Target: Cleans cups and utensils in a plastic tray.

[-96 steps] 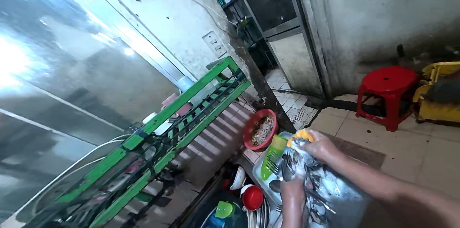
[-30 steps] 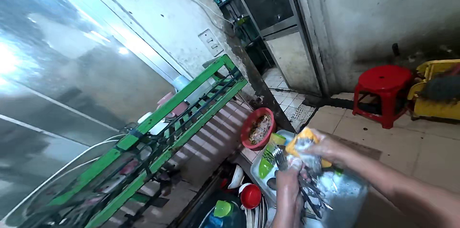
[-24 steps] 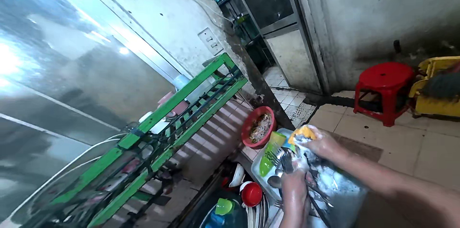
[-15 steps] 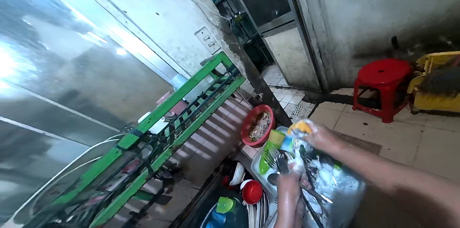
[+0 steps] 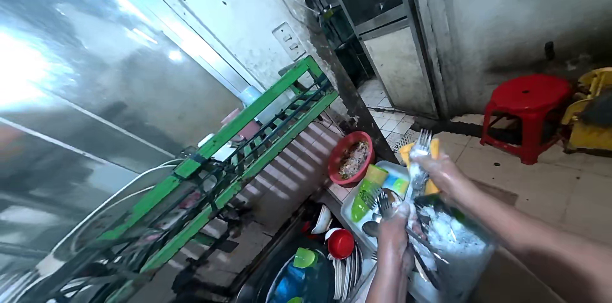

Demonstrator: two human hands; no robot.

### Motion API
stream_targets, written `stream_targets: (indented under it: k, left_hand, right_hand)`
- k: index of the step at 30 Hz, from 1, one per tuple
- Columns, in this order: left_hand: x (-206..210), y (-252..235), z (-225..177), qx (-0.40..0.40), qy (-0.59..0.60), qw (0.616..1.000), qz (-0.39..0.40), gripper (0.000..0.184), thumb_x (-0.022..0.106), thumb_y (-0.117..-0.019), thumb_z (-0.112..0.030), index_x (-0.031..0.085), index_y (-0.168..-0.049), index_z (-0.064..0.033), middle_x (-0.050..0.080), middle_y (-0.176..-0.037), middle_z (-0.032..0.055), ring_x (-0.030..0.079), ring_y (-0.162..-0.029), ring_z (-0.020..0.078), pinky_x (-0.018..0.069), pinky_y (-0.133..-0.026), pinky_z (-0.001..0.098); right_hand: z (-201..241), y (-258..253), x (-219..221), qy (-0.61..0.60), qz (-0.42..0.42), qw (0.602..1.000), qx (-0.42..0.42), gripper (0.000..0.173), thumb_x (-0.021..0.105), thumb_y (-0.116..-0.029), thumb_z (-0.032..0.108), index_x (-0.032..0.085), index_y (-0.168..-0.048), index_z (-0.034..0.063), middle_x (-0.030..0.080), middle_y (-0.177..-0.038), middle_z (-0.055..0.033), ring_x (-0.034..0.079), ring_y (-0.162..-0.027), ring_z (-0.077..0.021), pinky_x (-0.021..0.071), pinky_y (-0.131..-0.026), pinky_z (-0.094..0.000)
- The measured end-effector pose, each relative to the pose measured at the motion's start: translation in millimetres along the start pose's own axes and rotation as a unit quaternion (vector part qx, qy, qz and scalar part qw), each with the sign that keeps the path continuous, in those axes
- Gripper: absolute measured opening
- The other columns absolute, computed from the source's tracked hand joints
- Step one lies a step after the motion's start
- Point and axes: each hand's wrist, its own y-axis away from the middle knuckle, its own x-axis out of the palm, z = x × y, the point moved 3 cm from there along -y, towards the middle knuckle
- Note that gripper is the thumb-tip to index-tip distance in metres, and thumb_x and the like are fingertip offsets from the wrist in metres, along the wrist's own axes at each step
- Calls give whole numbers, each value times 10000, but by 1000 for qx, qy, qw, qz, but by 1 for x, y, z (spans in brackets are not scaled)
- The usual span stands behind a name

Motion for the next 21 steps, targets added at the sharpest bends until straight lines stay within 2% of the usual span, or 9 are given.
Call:
stream_targets:
  k: [1, 4, 8, 10, 12, 14, 17, 19, 21]
  left_hand:
    - [3, -2, -3, 5, -4, 1000, -9, 199, 497, -1076, -126, 560, -951, 15, 536, -637, 70, 541, -500, 146, 523, -490, 280]
    - [3, 0, -7, 0, -18, 1000, -16, 180, 530, -1064, -120, 588, -1034, 49, 624, -703, 125, 609, -538, 172, 544, -496, 289]
    - [-19, -11, -5, 38, 98, 994, 40, 222, 537, -1040, -82, 641, -1169, 66, 710, -1040, 222, 714, -879, 292, 611, -785, 418]
    - [-22, -17, -6, 61, 145, 985, 66, 247, 646, -970, -83, 644, -1180, 47, 695, -1044, 215, 701, -909, 288, 606, -826, 446]
    - [-20, -18, -8, 59, 154, 982, 97, 283, 698, -941, -97, 648, -1189, 30, 702, -1077, 208, 703, -979, 287, 599, -882, 462]
    - [-21, -19, -6, 47, 139, 985, 91, 239, 640, -970, -96, 660, -1165, 40, 717, -1032, 204, 712, -952, 285, 601, -860, 448]
    - [-29, -28, -8, 37, 159, 985, 52, 254, 463, -1078, -151, 629, -1168, 18, 657, -773, 114, 685, -700, 241, 618, -724, 432]
    - [-34, -35, -13, 15, 154, 988, 23, 315, 408, -1108, -256, 610, -1147, -18, 578, -688, 55, 618, -584, 201, 611, -650, 424]
    - [-35, -36, -16, -24, 106, 994, -15, 233, 491, -1080, -199, 607, -1166, -15, 572, -745, 68, 592, -598, 197, 597, -640, 411]
  right_hand:
    - [-7, 12, 7, 46, 26, 999, 8, 711, 738, -945, 256, 369, -1527, 80, 640, -1226, -227, 656, -1066, -341, 540, -909, -554]
    - [-5, 23, 11, 156, 57, 986, 9, 608, 745, -948, 267, 494, -1458, 53, 648, -1238, -249, 641, -1123, -386, 489, -980, -613]
    - [9, -9, -18, 218, 141, 966, -2, 406, 713, -962, 246, 623, -1306, 49, 700, -1075, -199, 690, -959, -324, 553, -880, -558]
    - [12, 1, -16, 321, 256, 912, 26, 406, 695, -975, 218, 598, -1331, 49, 690, -1098, -183, 685, -979, -298, 552, -900, -523]
    - [7, 19, -1, 441, 336, 832, 35, 510, 715, -963, 241, 557, -1398, 26, 662, -1187, -232, 648, -1093, -357, 499, -970, -570]
    - [3, 38, 8, 522, 399, 753, 49, 623, 682, -992, 284, 444, -1501, 14, 593, -1316, -290, 577, -1223, -424, 430, -1031, -618]
    - [-3, 49, 1, 573, 460, 676, 53, 756, 726, -964, 305, 356, -1556, 17, 535, -1401, -306, 535, -1283, -448, 408, -1047, -636]
    - [-2, 44, -9, 579, 443, 682, 53, 751, 778, -921, 272, 403, -1528, 35, 559, -1379, -280, 556, -1261, -428, 429, -1037, -622]
    - [8, 30, -18, 539, 373, 754, 40, 669, 772, -926, 248, 467, -1491, 60, 608, -1310, -259, 601, -1196, -404, 460, -1013, -597]
